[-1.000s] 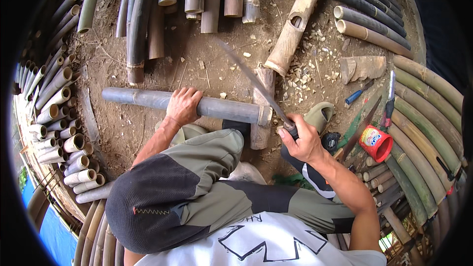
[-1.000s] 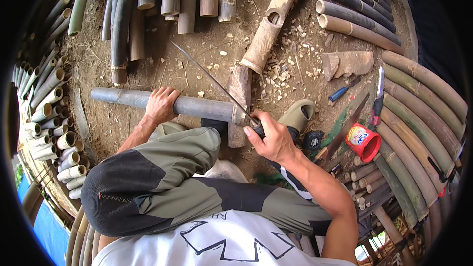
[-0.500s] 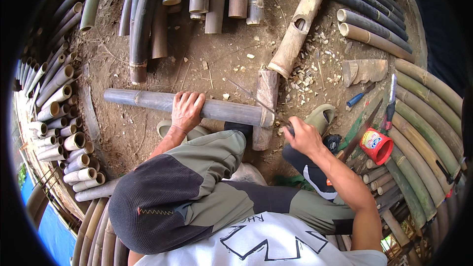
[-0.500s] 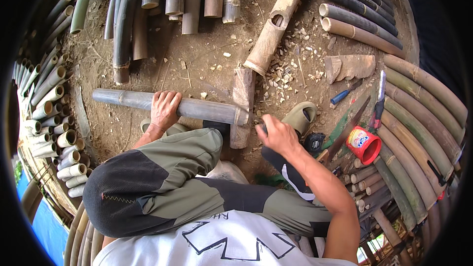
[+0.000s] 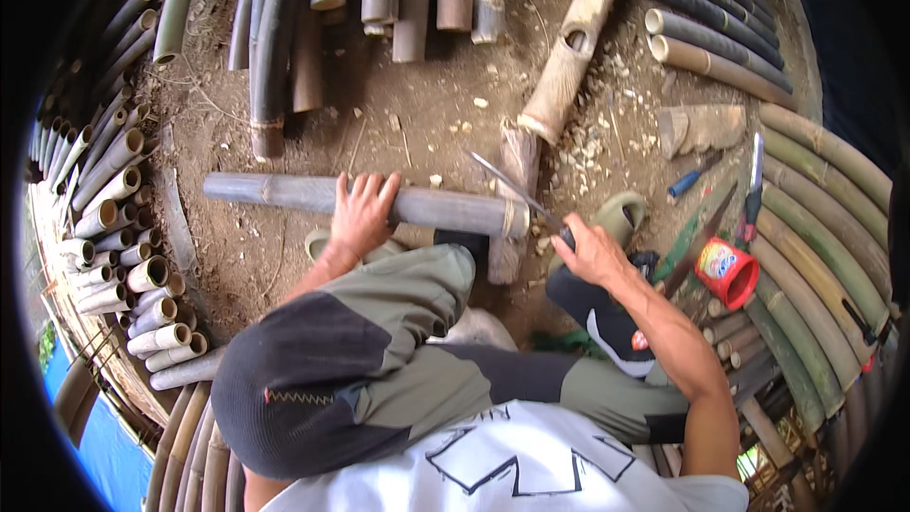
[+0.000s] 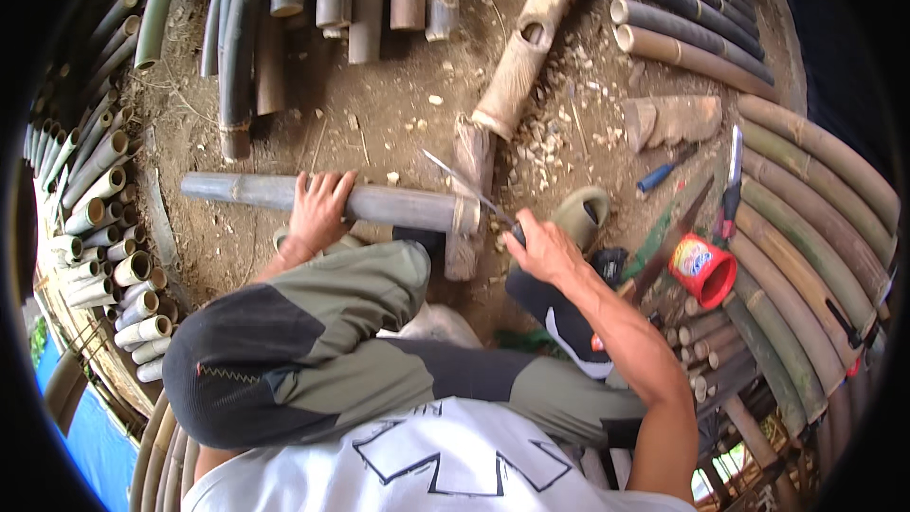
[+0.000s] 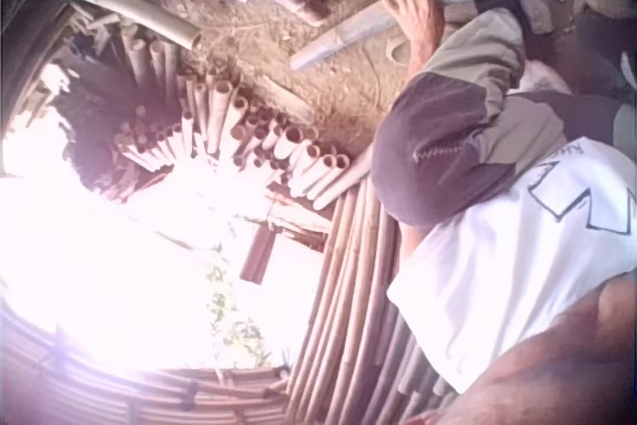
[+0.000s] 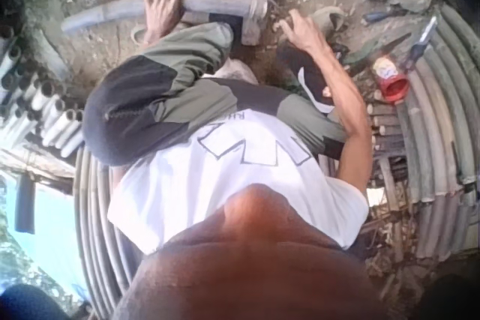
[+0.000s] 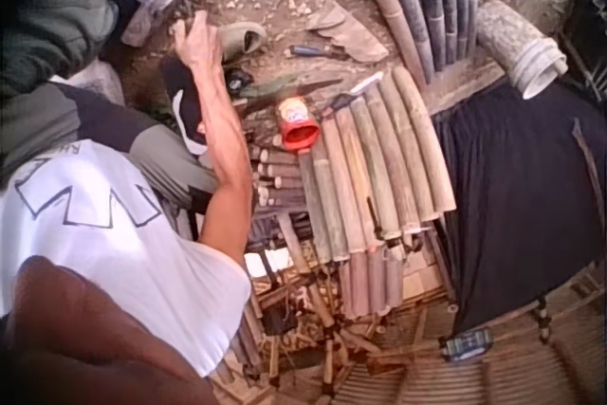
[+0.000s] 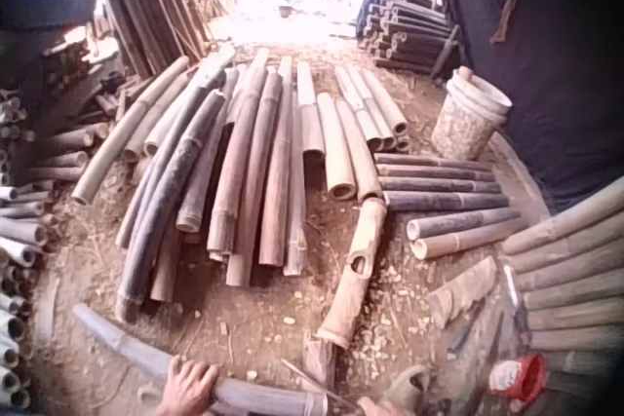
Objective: The person sits on the ground and uses a knife to shave the outer layer off several bamboo poles. They pick up a pole, secure it with their foot, and scrape the surface with the knife, then place the finished piece aside and repeat the process with another pole.
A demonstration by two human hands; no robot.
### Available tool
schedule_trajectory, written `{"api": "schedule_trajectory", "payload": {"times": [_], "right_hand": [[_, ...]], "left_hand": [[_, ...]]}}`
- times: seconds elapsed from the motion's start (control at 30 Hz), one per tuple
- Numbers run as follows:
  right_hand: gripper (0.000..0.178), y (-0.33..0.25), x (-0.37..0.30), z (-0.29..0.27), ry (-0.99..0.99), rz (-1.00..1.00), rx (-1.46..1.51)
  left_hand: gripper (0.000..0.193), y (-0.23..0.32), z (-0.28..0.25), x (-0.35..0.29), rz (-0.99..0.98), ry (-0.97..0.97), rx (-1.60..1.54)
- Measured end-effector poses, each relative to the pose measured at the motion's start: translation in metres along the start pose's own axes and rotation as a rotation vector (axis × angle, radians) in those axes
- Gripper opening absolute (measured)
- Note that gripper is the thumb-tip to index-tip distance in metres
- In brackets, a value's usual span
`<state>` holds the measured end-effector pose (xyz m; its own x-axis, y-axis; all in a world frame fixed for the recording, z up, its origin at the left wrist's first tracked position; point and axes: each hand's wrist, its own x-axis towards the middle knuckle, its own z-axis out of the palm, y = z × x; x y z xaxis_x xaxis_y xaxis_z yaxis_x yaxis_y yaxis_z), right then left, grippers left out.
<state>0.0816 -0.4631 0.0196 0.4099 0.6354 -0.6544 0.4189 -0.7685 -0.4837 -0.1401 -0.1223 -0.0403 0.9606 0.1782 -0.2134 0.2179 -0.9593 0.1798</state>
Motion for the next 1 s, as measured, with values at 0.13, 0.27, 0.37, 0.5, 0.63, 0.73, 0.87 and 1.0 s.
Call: {"api": "schedule_trajectory", "payload": {"times": [0.13,0.27,0.37,0.5,0.63,0.73,0.87,1.0], "right_hand": [[0.039,0.014,0.001,0.003,0.085,-0.006,0.046],[0.039,-0.002,-0.011,-0.005,0.093,0.062,0.093],[0.038,-0.033,-0.026,-0.015,0.293,-0.191,0.149],[0.035,-0.064,-0.026,-0.021,0.517,-0.587,0.235],[0.037,-0.003,0.004,0.007,0.204,-0.141,-0.12],[0.031,-0.026,-0.007,-0.003,0.252,-0.205,0.1],[0.03,-0.065,-0.018,-0.015,0.507,-0.523,0.348],[0.031,0.016,0.004,0.014,0.176,-0.034,-0.131]], "left_hand": [[0.077,-0.037,-0.032,0.042,-0.004,-0.589,-0.101],[0.071,-0.029,-0.027,0.048,0.048,-0.311,0.007],[0.068,-0.035,-0.016,0.043,0.121,-0.149,-0.056],[0.065,-0.036,-0.014,0.042,0.08,-0.195,-0.072],[0.063,-0.034,-0.014,0.047,0.075,-0.212,-0.036],[0.061,-0.038,-0.013,0.049,0.086,-0.176,-0.042],[0.053,-0.032,-0.005,0.034,0.086,-0.032,-0.041],[0.054,-0.027,0.004,0.028,0.091,0.107,-0.022]]}}
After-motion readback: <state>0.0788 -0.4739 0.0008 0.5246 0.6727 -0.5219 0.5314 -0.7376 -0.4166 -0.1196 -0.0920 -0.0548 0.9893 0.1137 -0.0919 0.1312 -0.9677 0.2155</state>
